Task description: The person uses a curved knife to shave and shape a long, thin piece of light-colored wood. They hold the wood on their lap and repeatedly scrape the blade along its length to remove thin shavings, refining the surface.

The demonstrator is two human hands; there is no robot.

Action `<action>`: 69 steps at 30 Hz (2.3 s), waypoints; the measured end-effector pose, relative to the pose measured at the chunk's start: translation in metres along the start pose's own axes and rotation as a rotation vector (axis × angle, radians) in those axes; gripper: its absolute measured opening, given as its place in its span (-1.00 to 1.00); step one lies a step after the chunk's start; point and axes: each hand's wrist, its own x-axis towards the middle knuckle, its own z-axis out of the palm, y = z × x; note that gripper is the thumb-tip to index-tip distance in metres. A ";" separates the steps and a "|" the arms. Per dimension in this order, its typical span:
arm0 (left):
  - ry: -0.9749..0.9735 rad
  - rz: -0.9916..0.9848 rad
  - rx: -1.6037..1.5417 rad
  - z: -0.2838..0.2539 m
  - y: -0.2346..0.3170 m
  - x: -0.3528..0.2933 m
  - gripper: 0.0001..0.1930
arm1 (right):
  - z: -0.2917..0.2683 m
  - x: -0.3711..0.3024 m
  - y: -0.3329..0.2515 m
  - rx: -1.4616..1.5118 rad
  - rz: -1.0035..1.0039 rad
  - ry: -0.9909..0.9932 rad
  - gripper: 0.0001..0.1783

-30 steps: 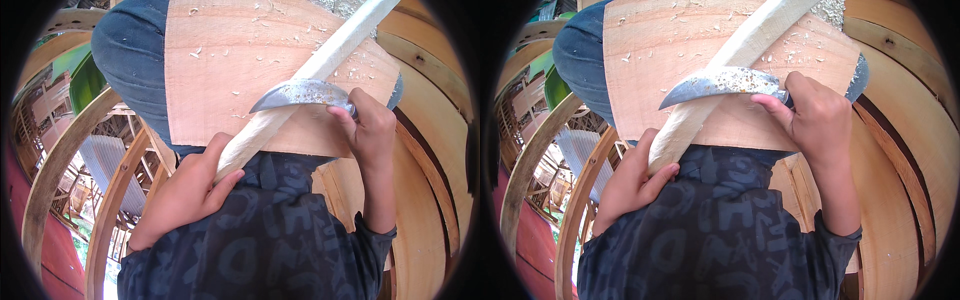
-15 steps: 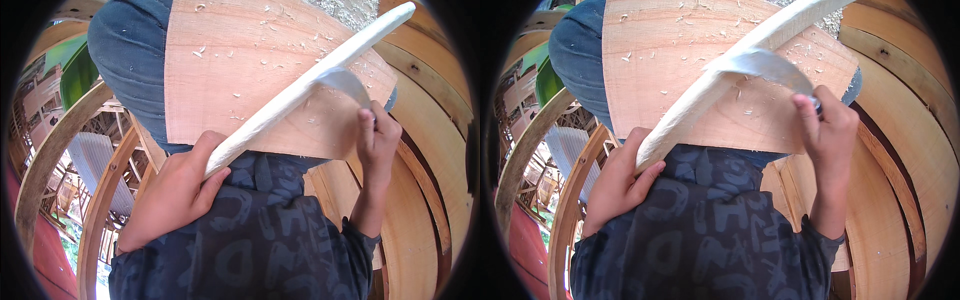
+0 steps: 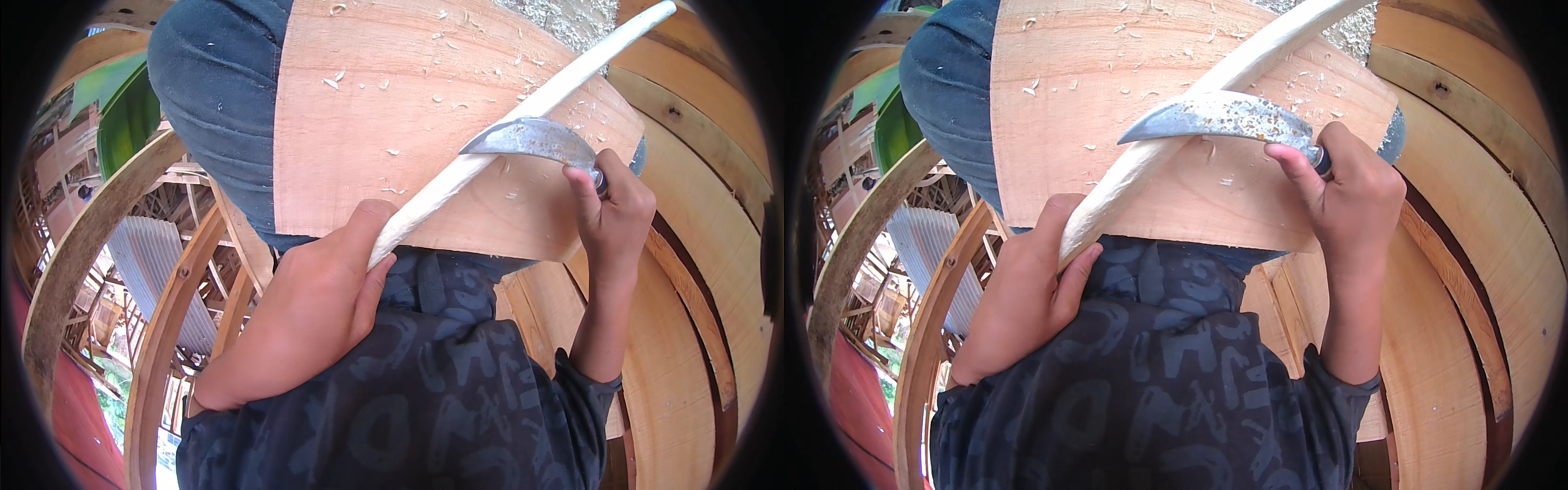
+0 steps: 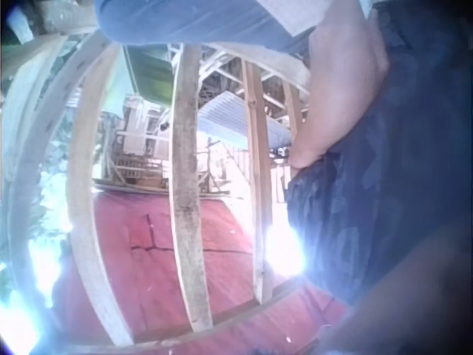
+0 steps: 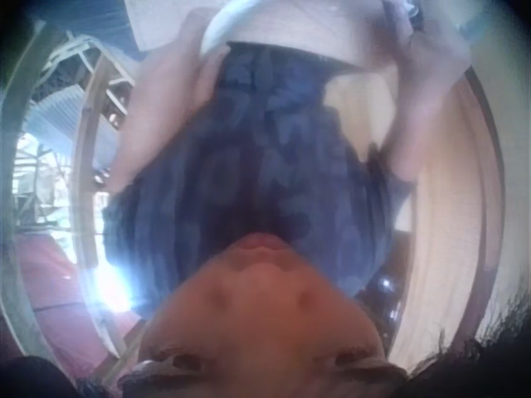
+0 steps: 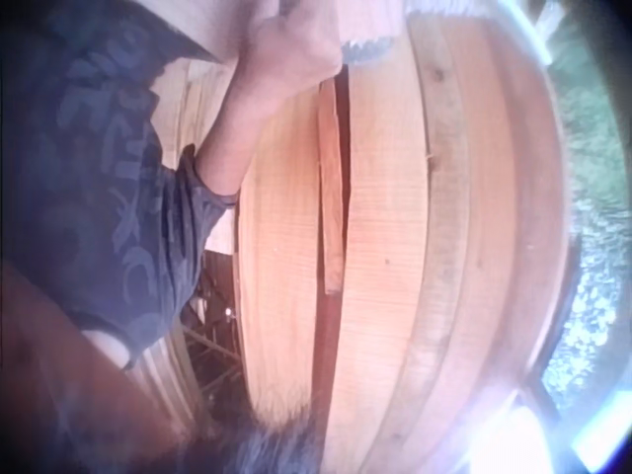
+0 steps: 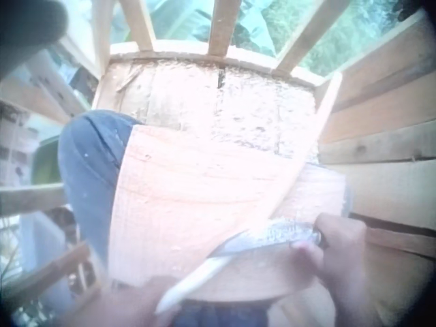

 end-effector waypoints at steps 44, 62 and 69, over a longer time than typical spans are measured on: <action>0.085 0.028 0.159 0.024 -0.005 -0.010 -0.62 | -0.006 -0.005 -0.023 0.023 -0.022 -0.058 -0.39; 0.146 0.079 0.281 0.032 -0.018 -0.021 -0.61 | -0.003 -0.002 -0.001 -0.039 -0.029 0.039 -0.33; 0.193 0.123 0.316 0.039 -0.014 -0.023 -0.61 | 0.001 0.032 0.051 -0.041 0.207 0.200 -0.17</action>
